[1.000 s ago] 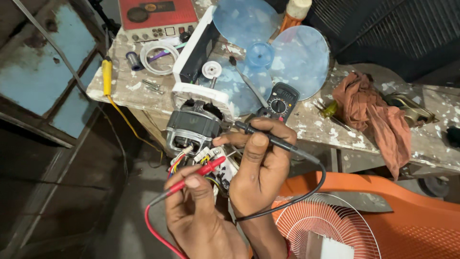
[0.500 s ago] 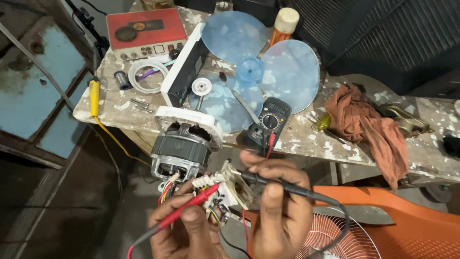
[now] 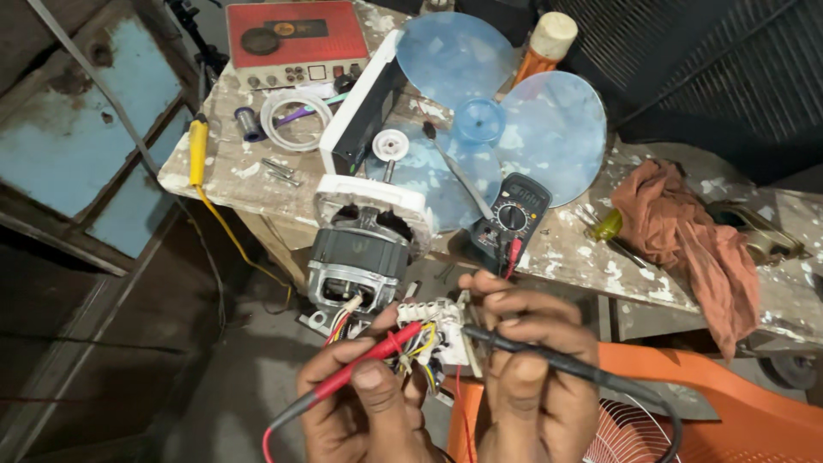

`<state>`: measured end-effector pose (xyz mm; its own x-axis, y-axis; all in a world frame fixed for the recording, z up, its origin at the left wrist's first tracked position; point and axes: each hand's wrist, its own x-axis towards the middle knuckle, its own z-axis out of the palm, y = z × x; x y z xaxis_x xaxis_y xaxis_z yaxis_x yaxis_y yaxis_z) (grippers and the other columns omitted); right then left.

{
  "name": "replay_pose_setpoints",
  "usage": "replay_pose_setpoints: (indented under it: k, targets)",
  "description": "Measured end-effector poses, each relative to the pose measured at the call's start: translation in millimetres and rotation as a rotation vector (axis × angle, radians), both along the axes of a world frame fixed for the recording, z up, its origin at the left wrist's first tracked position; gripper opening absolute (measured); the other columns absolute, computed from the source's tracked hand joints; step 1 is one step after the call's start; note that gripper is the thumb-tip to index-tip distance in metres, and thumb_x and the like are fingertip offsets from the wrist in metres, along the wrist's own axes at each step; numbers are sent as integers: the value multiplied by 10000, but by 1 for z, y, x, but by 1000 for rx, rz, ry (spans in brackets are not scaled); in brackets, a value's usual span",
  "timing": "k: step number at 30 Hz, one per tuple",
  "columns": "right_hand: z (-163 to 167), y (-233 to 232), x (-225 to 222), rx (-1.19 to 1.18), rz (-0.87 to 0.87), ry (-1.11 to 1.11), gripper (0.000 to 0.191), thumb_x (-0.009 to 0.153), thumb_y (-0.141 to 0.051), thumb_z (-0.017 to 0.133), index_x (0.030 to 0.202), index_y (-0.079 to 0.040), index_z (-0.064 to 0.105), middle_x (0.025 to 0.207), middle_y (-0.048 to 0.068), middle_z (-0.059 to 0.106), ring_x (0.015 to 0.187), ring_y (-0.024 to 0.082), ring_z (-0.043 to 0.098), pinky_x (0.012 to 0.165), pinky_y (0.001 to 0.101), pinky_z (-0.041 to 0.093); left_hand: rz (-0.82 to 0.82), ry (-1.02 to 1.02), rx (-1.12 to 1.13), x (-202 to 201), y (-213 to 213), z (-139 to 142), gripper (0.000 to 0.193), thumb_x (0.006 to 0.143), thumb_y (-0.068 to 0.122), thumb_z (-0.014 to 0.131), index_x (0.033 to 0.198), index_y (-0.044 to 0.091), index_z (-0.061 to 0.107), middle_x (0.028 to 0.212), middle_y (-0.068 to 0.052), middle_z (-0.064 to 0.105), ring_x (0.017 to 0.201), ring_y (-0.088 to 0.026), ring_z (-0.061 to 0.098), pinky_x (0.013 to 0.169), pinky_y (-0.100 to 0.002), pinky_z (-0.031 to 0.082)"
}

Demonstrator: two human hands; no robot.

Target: The person handles a disassembled electric fan motor on a workbench, turning it and manipulating its wiring. They use a multimeter with probe leads, adjusting its dial and touching the probes to the motor's terminals to test it, and wipe the multimeter with a cloth.

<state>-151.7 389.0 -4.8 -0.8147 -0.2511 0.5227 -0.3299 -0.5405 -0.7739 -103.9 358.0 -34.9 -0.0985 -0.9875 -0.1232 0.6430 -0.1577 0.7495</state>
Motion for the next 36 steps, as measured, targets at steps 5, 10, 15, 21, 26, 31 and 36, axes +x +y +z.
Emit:
replay_pose_setpoints:
  k: [5,10,15,21,26,31,36]
  targets:
    - [4,-3,3,23,-37,10,399,1124,-330,640,1143,39,491,1222,247,549,1290,394,614,1219,591,449,-41,38,-21,1,-6,0,310,988,234,676,1142,13,522,1232,-340,718,724,-140,680,563,-243,559]
    - [1,-4,6,75,-108,107,422,1135,-377,634,1106,23,506,1179,236,601,1271,358,647,1212,527,490,-30,-58,34,0,-2,12,322,905,239,668,1077,26,498,1172,-304,737,906,-209,783,657,-290,622]
    - [-2,-4,6,151,-170,178,428,1134,-393,629,1114,17,506,1176,218,619,1251,322,626,1208,489,479,-67,-221,-109,1,-5,25,305,904,154,742,1028,-1,511,1142,-288,785,844,-206,764,709,-278,614]
    - [-3,-7,5,167,-152,119,403,1139,-367,589,1153,17,470,1170,221,611,1231,333,657,1180,501,505,-103,-254,38,8,-12,28,288,848,150,722,992,-2,524,1036,-257,817,824,-203,803,669,-274,647]
    - [-3,-7,1,45,-54,12,362,1147,-313,567,1170,32,463,1122,228,583,1146,334,656,1117,530,521,-27,-191,57,7,-11,19,300,950,144,728,1089,-16,516,1031,-297,774,898,-248,805,671,-325,679]
    - [-3,1,-4,48,31,43,348,1174,-313,549,1143,27,484,1074,216,571,1070,300,634,1099,574,508,-51,-162,-71,10,-13,11,292,955,131,712,1088,-2,489,1047,-313,770,907,-286,767,780,-342,603]
    - [-10,2,-5,-11,128,65,337,1188,-315,568,1146,12,499,1112,179,538,1147,281,582,1185,615,422,-8,-31,-230,4,-15,7,324,950,148,713,1058,16,438,1037,-356,750,1016,-339,779,945,-435,619]
